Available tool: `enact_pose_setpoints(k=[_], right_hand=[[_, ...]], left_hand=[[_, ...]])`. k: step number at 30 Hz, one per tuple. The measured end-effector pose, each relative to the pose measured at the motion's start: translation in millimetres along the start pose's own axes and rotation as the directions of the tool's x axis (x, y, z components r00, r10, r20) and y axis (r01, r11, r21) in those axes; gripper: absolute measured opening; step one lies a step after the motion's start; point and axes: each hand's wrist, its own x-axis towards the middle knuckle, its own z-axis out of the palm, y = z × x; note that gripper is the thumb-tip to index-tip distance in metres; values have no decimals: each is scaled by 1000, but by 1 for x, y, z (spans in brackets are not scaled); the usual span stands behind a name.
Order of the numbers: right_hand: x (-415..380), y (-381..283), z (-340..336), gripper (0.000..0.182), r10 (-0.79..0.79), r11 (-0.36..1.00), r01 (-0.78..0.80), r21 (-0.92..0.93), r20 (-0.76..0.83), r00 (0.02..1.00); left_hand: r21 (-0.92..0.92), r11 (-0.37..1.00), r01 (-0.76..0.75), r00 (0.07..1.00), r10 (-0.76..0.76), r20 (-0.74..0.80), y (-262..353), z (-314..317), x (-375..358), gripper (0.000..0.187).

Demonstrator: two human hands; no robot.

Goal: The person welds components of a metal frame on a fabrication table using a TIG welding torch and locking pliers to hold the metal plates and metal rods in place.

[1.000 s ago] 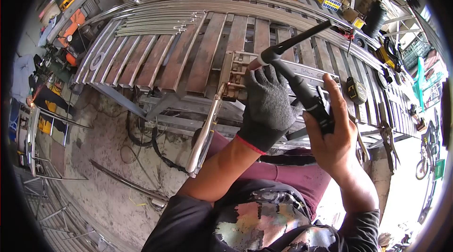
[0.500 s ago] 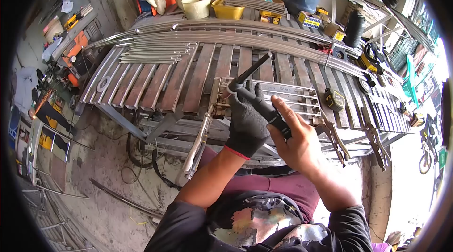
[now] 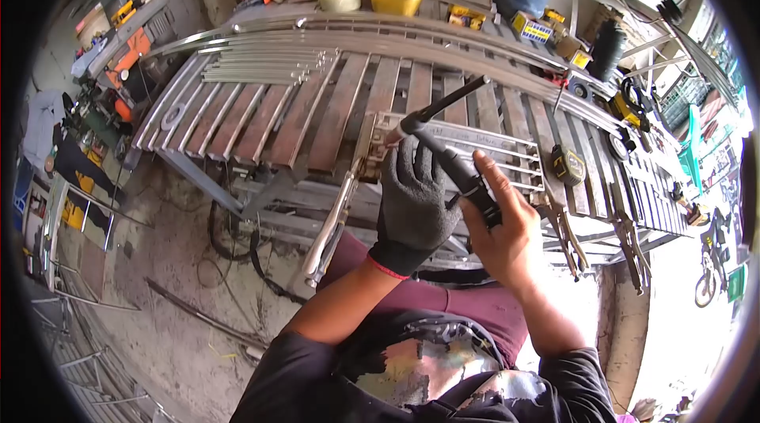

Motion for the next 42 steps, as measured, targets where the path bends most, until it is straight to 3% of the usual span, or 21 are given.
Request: enact_pose_setpoints(k=[5,11,15,18,27,33,39,42], right_hand=[[1,-1,4,73,38,999,-38,32,28,999],[4,-5,11,73,37,998,-41,53,68,997],[4,-1,20,73,4,998,-7,55,50,999],[6,-4,18,72,108,990,-117,73,126,986],[14,0,19,70,158,981,-175,88,172,972],[26,2,12,70,91,991,-106,79,174,981],[33,13,11,71,-65,998,63,18,171,983],[35,6,7,71,39,997,-53,55,232,972]], left_hand=[[78,996,39,999,-41,15,3,9,-16,74],[172,984,-38,999,44,-30,-3,15,-17,60],[84,996,-30,998,35,-47,-5,17,-19,60],[71,997,-14,999,18,-45,-5,18,-19,61],[76,997,-7,999,11,-45,-7,12,-16,58],[138,990,5,1000,-7,15,-4,2,-9,58],[158,987,14,1000,-14,-5,-4,4,-9,55],[162,987,12,1000,-9,-19,-4,8,-11,51]])
